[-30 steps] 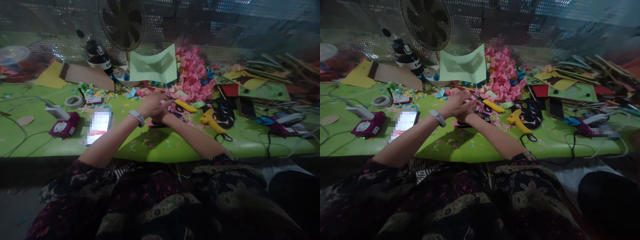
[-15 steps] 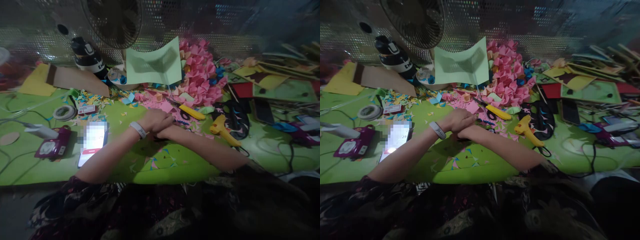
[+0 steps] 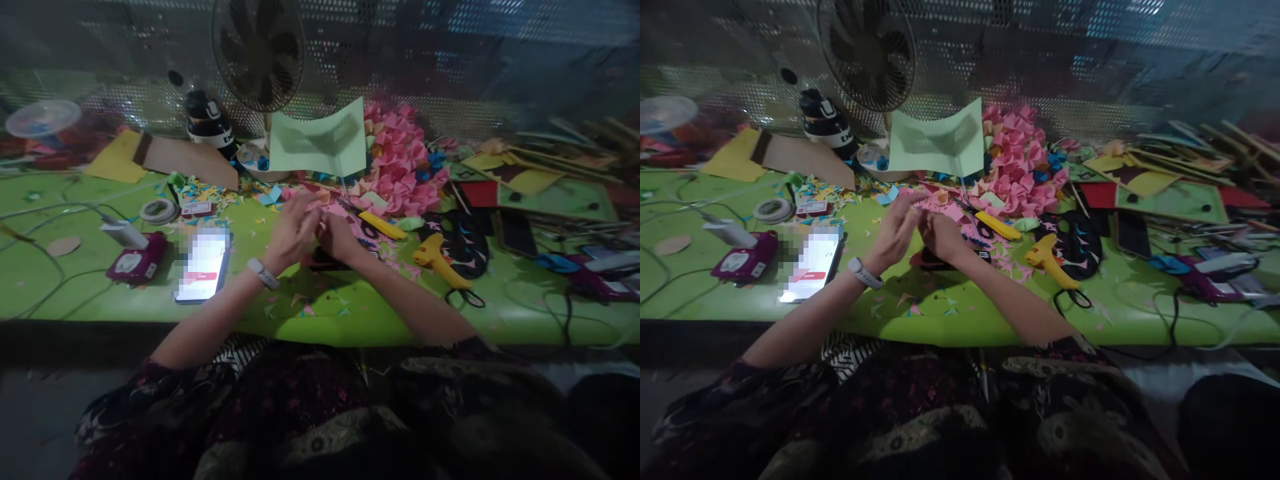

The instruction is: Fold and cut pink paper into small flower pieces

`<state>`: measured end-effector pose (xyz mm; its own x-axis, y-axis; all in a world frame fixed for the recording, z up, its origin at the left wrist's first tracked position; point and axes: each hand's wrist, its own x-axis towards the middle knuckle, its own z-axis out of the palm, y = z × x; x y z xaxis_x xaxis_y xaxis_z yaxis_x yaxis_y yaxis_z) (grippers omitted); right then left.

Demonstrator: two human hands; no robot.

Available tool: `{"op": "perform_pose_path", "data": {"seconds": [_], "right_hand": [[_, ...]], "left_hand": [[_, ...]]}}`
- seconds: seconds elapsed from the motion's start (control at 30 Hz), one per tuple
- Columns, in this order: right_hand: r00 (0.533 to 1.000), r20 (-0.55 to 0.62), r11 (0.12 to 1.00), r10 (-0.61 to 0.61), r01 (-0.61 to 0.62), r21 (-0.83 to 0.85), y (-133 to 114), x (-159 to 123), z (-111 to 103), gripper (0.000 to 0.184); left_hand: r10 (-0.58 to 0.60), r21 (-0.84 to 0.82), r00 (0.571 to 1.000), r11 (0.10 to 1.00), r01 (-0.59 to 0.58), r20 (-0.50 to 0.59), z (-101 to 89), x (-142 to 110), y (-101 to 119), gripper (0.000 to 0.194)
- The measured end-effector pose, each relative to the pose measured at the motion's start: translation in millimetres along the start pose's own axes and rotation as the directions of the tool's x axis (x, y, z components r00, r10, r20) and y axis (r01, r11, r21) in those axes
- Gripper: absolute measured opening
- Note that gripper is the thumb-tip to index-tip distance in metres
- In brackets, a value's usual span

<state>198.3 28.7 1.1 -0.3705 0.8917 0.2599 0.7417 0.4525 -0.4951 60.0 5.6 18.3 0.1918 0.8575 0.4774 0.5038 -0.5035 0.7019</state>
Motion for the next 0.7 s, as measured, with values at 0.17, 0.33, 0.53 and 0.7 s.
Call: {"op": "perform_pose_path", "data": {"seconds": [0.17,0.33,0.53,0.7], "right_hand": [[1.0,0.007,0.999,-0.006,0.005,0.047,5.2,-3.6,-22.2,0.026],[0.985,0.174,0.995,-0.02,0.002,0.099,3.4,-6.7,-40.1,0.027],[0.867,0.484,0.992,-0.119,0.08,0.101,1.0,-13.6,-58.4,0.036],[0.869,0.446,0.976,-0.215,0.18,0.119,1.9,-15.8,-70.5,0.027]], "left_hand": [[-0.397,0.005,0.87,0.91,0.414,0.291,-25.1,-22.1,-14.9,0.032],[-0.371,-0.235,0.716,0.77,0.594,0.591,-17.5,-27.2,-28.4,0.034],[-0.345,-0.27,0.759,0.787,0.555,0.553,-8.6,-30.0,-34.1,0.021],[-0.327,-0.246,0.813,0.84,0.484,0.483,-14.6,-27.6,-33.1,0.019]]}}
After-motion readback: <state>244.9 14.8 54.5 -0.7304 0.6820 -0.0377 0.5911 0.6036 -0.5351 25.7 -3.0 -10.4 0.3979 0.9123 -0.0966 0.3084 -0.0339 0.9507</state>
